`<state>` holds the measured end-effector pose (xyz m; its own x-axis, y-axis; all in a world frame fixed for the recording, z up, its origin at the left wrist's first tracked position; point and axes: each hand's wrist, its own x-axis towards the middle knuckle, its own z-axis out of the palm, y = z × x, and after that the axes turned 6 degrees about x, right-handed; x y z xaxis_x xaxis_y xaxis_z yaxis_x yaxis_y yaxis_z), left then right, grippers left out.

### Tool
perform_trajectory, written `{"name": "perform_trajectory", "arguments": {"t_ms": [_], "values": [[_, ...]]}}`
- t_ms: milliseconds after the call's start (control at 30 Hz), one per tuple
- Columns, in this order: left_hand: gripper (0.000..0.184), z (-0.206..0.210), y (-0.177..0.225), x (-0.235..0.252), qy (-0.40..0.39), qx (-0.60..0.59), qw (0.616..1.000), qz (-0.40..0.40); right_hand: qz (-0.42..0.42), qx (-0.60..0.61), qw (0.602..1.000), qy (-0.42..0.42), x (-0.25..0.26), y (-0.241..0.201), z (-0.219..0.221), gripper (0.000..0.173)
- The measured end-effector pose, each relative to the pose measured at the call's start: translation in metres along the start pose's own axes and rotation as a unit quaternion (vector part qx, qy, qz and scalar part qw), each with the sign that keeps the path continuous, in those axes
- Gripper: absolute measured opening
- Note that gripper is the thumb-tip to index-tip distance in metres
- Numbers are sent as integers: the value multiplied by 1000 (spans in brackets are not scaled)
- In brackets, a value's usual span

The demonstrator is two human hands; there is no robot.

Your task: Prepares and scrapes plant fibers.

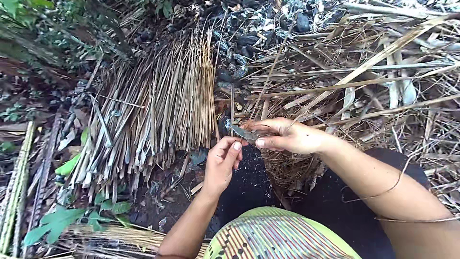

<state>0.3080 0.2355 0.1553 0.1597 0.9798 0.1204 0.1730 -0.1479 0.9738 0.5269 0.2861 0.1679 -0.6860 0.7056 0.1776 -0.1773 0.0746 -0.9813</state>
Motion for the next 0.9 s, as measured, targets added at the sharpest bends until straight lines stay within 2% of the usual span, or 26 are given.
{"name": "perform_trajectory", "arguments": {"t_ms": [67, 133, 233, 300, 400, 467, 533, 567, 667, 733, 833, 900], "values": [[15, 3, -4, -1, 63, 130, 986, 78, -9, 10, 999, 40, 2, 5, 8, 35], [17, 6, -12, 0, 114, 231, 955, 146, -7, 30, 998, 63, 6, 9, 14, 33], [20, 9, -24, 0, 148, 286, 925, 204, -17, 81, 994, 76, 11, 19, 20, 30], [19, 8, -23, -1, 135, 250, 942, 178, -26, 110, 991, 76, 13, 24, 21, 30], [16, 4, -13, -7, 77, 140, 983, 89, -41, 82, 990, 103, 13, 12, 8, 30], [16, 2, -10, -13, 50, 104, 992, 59, -76, 73, 982, 158, 12, 0, -14, 35], [17, 2, -9, -17, 39, 87, 994, 48, -118, 104, 972, 175, 9, -5, -27, 36], [18, 3, -8, -17, 40, 83, 995, 47, -110, 105, 975, 160, 7, -5, -24, 39], [18, 0, -6, -13, 44, 67, 996, 49, 9, 89, 995, 51, 3, 6, 4, 36], [19, -6, -5, -13, 24, 47, 998, 38, 33, 98, 994, -19, 5, 16, 11, 32], [20, -15, -10, -17, -14, 22, 999, 23, -34, 57, 997, 46, 5, 5, -10, 36], [20, -17, -11, -20, -30, 12, 999, 16, -103, 80, 986, 100, 4, -3, -32, 37]]}}
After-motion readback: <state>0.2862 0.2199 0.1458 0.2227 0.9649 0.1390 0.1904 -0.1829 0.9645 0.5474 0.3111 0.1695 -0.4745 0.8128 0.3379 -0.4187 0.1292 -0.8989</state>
